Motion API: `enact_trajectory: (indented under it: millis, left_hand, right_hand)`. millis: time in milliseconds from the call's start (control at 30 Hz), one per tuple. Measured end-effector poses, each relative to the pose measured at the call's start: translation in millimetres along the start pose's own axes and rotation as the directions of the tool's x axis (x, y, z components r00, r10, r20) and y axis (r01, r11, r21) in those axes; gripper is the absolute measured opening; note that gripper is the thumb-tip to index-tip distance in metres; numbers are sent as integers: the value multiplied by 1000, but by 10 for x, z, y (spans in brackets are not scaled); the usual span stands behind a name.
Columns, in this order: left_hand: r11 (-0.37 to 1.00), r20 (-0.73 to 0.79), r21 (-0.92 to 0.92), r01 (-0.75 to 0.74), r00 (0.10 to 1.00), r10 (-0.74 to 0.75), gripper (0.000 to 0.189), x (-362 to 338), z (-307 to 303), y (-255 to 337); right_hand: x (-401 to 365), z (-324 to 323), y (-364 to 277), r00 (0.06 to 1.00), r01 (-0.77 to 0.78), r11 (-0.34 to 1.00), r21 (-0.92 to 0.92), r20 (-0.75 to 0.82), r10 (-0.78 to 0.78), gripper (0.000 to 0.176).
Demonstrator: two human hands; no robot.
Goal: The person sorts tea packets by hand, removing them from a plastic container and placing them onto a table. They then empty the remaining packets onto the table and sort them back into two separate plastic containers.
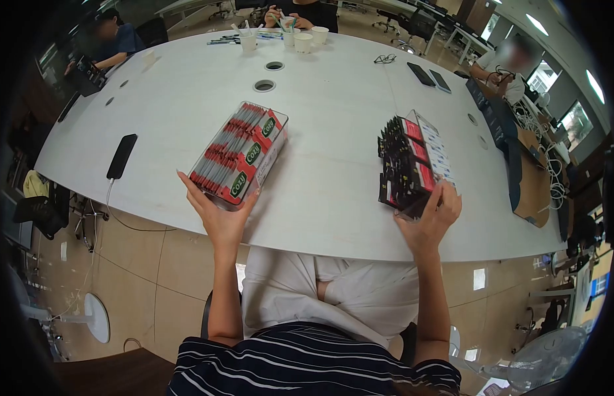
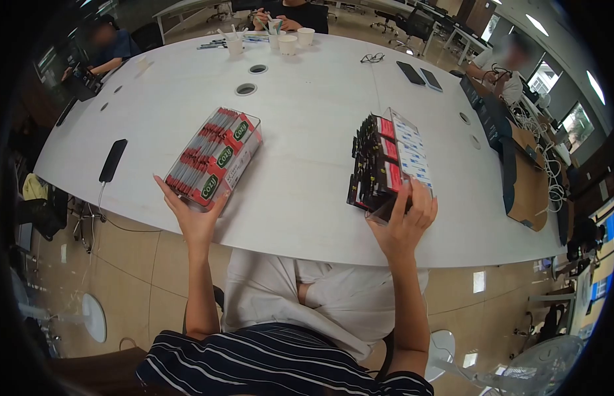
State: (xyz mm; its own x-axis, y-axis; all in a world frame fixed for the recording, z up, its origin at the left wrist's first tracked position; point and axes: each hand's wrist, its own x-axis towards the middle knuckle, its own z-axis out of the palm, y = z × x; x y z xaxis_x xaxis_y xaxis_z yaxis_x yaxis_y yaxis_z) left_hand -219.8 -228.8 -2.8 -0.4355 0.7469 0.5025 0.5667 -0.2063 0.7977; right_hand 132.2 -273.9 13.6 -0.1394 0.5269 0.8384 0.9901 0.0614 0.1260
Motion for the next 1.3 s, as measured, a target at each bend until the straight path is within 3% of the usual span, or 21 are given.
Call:
enact_trajectory:
  millis: [133, 433, 667, 767, 933, 1033, 1167, 1267, 1300]
  left_hand:
    - [1000, -1, 0, -26, 1000, 26, 136, 5, 1, 6]
    - [1000, 7, 1, -22, 1000, 22, 133, -6, -4, -6]
    - [1000, 0, -11, -17, 1000, 17, 129, -2, 8, 1]
    - [997, -12, 79, -22, 1000, 23, 133, -9, 11, -19]
    - [999, -11, 15, -43, 999, 44, 140, 48, 42, -18]
    - [989, 30, 144, -29, 999, 25, 147, -1, -2, 6]
    - [994, 14, 80, -72, 997, 71, 146, -3, 21, -108]
    - [1000, 16, 24, 2, 1000, -3, 141, 0, 32, -54]
    - [996, 13, 85, 0, 1000, -1, 139, -6, 31, -32]
  right_hand:
    - [93, 102, -49, 994, 112, 993, -43, 1, -112, 85]
    - [131, 179, 95, 959, 273, 959, -74, 97, -265, 80]
    - [89, 186, 348, 942, 323, 937, -132, 137, -306, 57]
    - [87, 176, 497, 934, 346, 923, -169, 153, -322, 48]
    - [170, 209, 892, 887, 462, 836, -297, 137, -442, 47]
    - [132, 125, 1139, 874, 486, 819, -306, 198, -444, 46]
    - [118, 127, 1503, 887, 454, 792, -408, 128, -443, 46]
    - [76, 69, 1822, 897, 435, 791, -431, 126, -425, 48]
    - [78, 0, 1875, 912, 408, 805, -430, 149, -383, 48]
